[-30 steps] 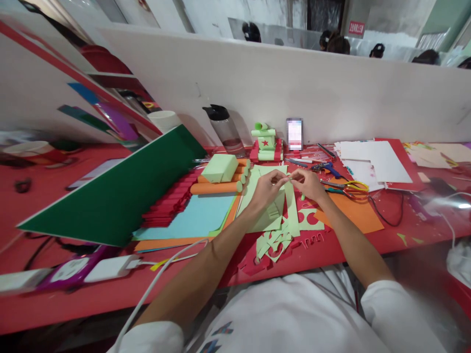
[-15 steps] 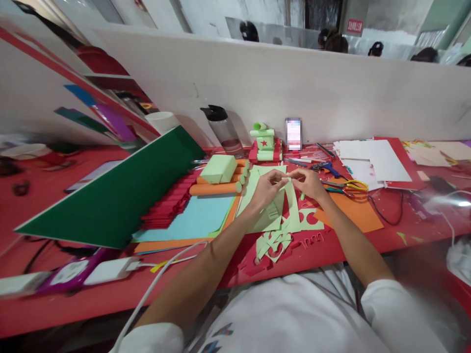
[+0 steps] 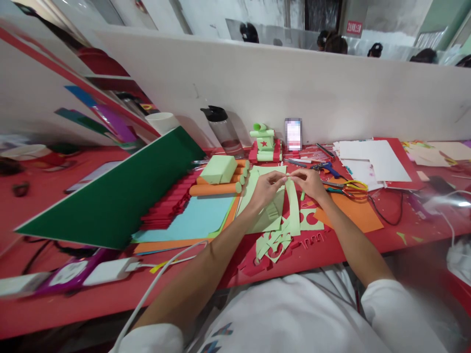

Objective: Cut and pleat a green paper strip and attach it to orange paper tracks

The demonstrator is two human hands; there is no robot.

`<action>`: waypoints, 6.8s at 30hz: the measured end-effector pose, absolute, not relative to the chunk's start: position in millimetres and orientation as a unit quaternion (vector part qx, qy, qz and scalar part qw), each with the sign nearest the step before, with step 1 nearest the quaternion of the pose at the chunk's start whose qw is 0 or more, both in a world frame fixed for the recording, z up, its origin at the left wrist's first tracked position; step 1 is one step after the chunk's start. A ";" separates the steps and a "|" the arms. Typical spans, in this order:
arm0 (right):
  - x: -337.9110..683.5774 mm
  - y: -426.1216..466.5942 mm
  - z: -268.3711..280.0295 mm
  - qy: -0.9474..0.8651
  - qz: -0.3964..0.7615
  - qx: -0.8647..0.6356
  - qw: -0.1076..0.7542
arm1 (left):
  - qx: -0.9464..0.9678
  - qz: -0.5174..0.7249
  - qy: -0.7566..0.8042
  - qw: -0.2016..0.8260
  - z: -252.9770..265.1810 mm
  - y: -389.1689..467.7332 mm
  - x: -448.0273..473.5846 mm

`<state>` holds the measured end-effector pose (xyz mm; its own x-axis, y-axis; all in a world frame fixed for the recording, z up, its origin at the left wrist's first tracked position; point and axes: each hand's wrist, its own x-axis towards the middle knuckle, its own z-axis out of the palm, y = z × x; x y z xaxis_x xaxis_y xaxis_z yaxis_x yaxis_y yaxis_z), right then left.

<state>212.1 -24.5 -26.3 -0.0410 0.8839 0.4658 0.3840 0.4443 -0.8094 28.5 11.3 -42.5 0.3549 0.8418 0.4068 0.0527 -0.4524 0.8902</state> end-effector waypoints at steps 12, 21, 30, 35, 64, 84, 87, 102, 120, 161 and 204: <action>209.0 -24.7 -31.2 -0.717 0.161 -0.488 0.471 | 0.717 0.454 0.334 0.409 -46.9 15.2 28.8; 206.6 -26.0 -34.1 -0.731 0.130 -0.511 0.433 | 0.763 0.426 0.354 0.334 -50.6 9.8 29.5; 198.7 -30.8 -29.3 -0.728 0.140 -0.529 0.413 | 0.801 0.414 0.342 0.264 -36.2 2.3 26.0; 202.2 -28.6 -32.0 -0.716 0.196 -0.495 0.452 | 0.781 0.422 0.358 0.288 -36.7 2.9 27.4; 209.5 -23.7 -28.4 -0.681 0.245 -0.463 0.513 | 0.718 0.462 0.337 0.397 -40.0 8.3 28.3; 208.8 -24.9 -27.0 -0.672 0.272 -0.458 0.515 | 0.715 0.463 0.340 0.398 -42.6 8.7 29.0; 209.7 -25.2 -26.0 -0.676 0.279 -0.454 0.509 | 0.704 0.471 0.339 0.410 -42.8 9.6 29.1; 209.0 -25.4 -27.4 -0.670 0.268 -0.461 0.517 | 0.710 0.462 0.330 0.416 -40.8 8.0 27.6; 205.4 -25.3 -31.9 -0.679 0.221 -0.491 0.499 | 0.748 0.439 0.343 0.361 -40.2 3.7 30.0; 209.5 -24.1 -28.9 -0.672 0.267 -0.458 0.516 | 0.704 0.464 0.329 0.425 -39.6 10.4 27.6; 205.6 -27.6 -31.7 -0.712 0.192 -0.500 0.454 | 0.772 0.410 0.354 0.332 -45.5 7.9 28.0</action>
<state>205.6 -27.6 -31.7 -0.0878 0.8861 0.4550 0.5373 0.4268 -0.7274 28.0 7.9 -45.5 0.4131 0.8188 0.3986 0.2747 -0.5293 0.8027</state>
